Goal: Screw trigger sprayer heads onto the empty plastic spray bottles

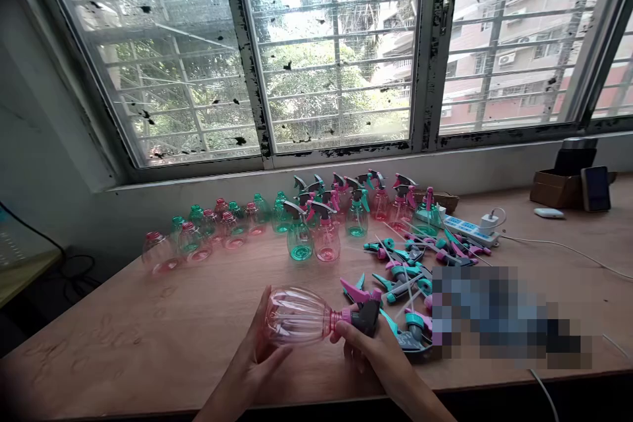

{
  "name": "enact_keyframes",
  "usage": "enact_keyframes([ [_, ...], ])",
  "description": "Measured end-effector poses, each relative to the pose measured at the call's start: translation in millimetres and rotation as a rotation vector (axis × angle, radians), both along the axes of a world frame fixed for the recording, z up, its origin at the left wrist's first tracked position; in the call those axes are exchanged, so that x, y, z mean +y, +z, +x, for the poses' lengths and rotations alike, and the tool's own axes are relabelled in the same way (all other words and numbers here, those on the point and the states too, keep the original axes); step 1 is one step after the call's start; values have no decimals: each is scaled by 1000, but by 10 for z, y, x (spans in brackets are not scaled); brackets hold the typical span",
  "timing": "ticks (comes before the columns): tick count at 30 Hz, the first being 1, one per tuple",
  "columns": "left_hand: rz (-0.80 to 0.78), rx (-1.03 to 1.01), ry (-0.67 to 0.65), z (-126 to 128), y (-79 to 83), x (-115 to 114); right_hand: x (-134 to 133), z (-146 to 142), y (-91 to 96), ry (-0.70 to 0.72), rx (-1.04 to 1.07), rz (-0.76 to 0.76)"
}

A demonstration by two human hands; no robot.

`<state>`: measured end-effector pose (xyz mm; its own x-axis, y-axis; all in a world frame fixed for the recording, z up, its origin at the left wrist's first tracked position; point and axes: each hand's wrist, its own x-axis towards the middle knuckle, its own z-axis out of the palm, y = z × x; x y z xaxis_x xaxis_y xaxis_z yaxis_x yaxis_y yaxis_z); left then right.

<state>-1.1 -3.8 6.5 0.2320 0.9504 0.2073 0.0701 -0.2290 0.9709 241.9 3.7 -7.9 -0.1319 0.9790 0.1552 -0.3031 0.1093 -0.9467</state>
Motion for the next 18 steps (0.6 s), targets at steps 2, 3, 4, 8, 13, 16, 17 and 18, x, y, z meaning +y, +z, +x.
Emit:
enact_keyframes([
  [2, 0, 23, -9, -2, 31, -7, -1, -5, -14, -5, 2, -10],
  [3, -14, 15, -34, -4, 41, -4, 0, -7, -26, -6, -1, -16],
  [4, -32, -3, -65, -7, 46, 3, 2, -9, -39, -10, -5, -23],
  [8, -73, -55, -133, -31, 8, 43, 8, -12, -51, -25, -10, -28],
  [13, -54, -56, -70, -30, -29, 13, -2, -14, -4, -17, 15, 16],
  [16, -70, -66, -71, -7, -2, -17, -7, -18, -15, 3, 11, 5],
  [17, -72, -75, -70, 1, 10, -18, -8, -19, -23, 8, 6, 2],
  [18, -72, -83, -73, 8, 21, -15, -8, -18, -30, 12, -1, -1],
])
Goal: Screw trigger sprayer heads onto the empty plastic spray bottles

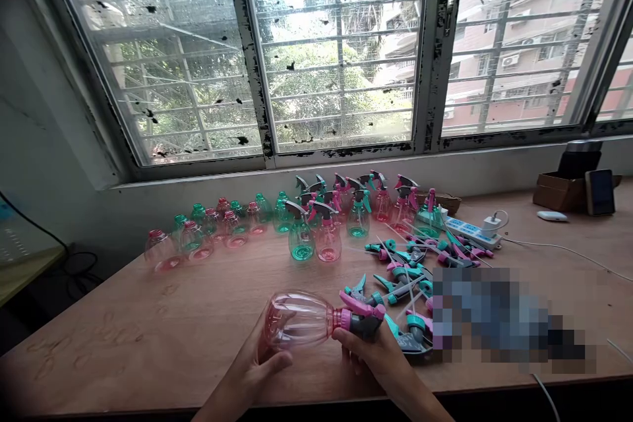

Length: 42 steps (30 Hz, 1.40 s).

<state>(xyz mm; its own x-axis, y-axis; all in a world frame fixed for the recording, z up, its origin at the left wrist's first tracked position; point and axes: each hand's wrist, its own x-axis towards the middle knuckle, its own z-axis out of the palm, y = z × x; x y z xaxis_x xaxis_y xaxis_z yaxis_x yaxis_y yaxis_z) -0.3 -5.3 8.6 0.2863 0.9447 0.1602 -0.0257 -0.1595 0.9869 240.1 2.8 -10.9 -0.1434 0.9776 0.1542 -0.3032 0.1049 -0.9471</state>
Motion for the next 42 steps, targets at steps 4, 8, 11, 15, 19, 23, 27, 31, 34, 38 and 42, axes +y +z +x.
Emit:
enact_keyframes([
  [4, 4, -23, -43, 10, 22, 22, 0, 12, 6, 2, -18, 6],
  [8, 14, -8, -12, 2, 30, -4, 0, 18, 19, 2, 0, 3],
  [11, -18, -4, -32, 3, 42, -23, 1, 9, -8, -7, 14, -11],
  [15, -11, -17, -27, -3, 2, 3, -2, 2, -19, 27, 7, -34],
  [19, 61, 59, 2, -26, -79, 28, -13, 9, 13, 17, 11, -48],
  [23, 43, 32, 5, -12, -54, -13, -19, 9, 3, 19, 24, -38],
  [27, -9, -49, -45, 16, -10, -35, -18, 7, 10, 16, 20, -40],
  [31, 34, -26, -28, 8, -62, -2, -20, 20, 59, 11, 8, -24],
  [34, -2, -13, 2, -6, -87, -5, -24, 24, 64, 2, 12, -14],
  [38, -32, -68, -68, -10, -85, -14, -26, 15, 45, -7, 52, -12],
  [42, 14, -30, -116, -16, -116, 18, -23, 19, 67, -6, 34, 10],
])
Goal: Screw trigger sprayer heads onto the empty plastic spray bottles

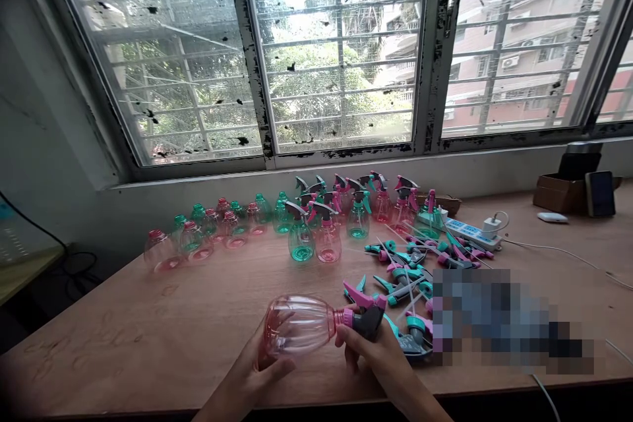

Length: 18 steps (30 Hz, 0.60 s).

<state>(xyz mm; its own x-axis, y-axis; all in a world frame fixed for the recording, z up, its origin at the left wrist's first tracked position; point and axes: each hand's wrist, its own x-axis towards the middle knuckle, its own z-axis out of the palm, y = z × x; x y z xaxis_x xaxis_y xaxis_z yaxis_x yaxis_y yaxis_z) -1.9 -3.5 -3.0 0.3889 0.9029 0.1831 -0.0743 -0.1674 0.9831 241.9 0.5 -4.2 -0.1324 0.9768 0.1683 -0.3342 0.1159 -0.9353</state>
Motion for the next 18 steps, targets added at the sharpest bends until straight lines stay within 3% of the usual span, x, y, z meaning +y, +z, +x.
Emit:
enact_keyframes([
  [4, 30, 64, 102, -15, -31, 1, -1, 12, 28, -5, -10, 6],
  [11, -54, -7, 5, 7, 15, -1, -5, 11, 4, 20, -12, 13],
  [18, 17, 79, 96, -2, 66, -22, 12, 11, -13, 15, 1, 35],
])
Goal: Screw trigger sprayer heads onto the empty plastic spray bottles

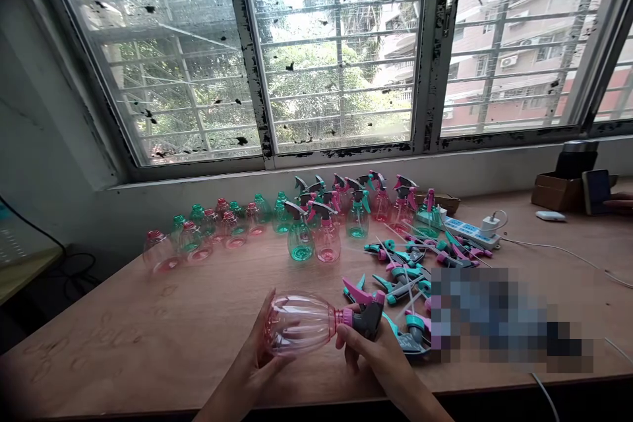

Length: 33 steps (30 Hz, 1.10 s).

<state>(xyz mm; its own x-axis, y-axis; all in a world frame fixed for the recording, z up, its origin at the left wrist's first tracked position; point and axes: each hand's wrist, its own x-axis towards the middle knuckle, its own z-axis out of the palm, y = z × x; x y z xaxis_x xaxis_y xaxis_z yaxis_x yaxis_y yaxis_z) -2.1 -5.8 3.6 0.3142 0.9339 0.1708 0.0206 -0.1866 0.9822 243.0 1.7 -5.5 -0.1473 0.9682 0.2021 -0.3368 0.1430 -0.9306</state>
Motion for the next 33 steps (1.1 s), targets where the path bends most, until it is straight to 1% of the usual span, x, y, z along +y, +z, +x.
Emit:
enact_keyframes([
  [3, -15, -29, -9, 13, 48, -29, 0, -3, -11, -1, -4, -5],
  [6, -43, -86, -48, 39, 105, -33, -2, -4, -15, 11, 0, 1],
  [8, -55, -103, -60, 48, 113, -23, -4, -1, -11, 19, -6, 1],
  [10, -60, -92, -40, 41, 85, -8, -7, 5, -2, 18, -14, -5],
  [14, -23, -43, -7, 13, -12, 20, -10, 8, 8, 12, -7, -12],
  [16, -1, -36, -35, 10, -23, 25, -7, 5, 0, 12, -4, -7],
  [20, 5, -46, -108, 18, 26, 12, 3, -1, -27, 26, 6, 6],
  [22, 15, -5, -82, 10, 26, 11, 8, -1, -29, 22, 8, 2],
  [25, 88, 79, 2, -15, -36, 21, 14, -4, -22, 13, 5, -14],
  [28, 109, 133, 32, -25, -89, 27, 14, -10, -22, 16, 8, -25],
  [30, 85, 112, 18, -11, -80, 24, 7, -13, -25, 19, 8, -31],
  [33, 46, 5, -75, 24, -19, 24, -10, -13, -22, 28, -3, -52],
])
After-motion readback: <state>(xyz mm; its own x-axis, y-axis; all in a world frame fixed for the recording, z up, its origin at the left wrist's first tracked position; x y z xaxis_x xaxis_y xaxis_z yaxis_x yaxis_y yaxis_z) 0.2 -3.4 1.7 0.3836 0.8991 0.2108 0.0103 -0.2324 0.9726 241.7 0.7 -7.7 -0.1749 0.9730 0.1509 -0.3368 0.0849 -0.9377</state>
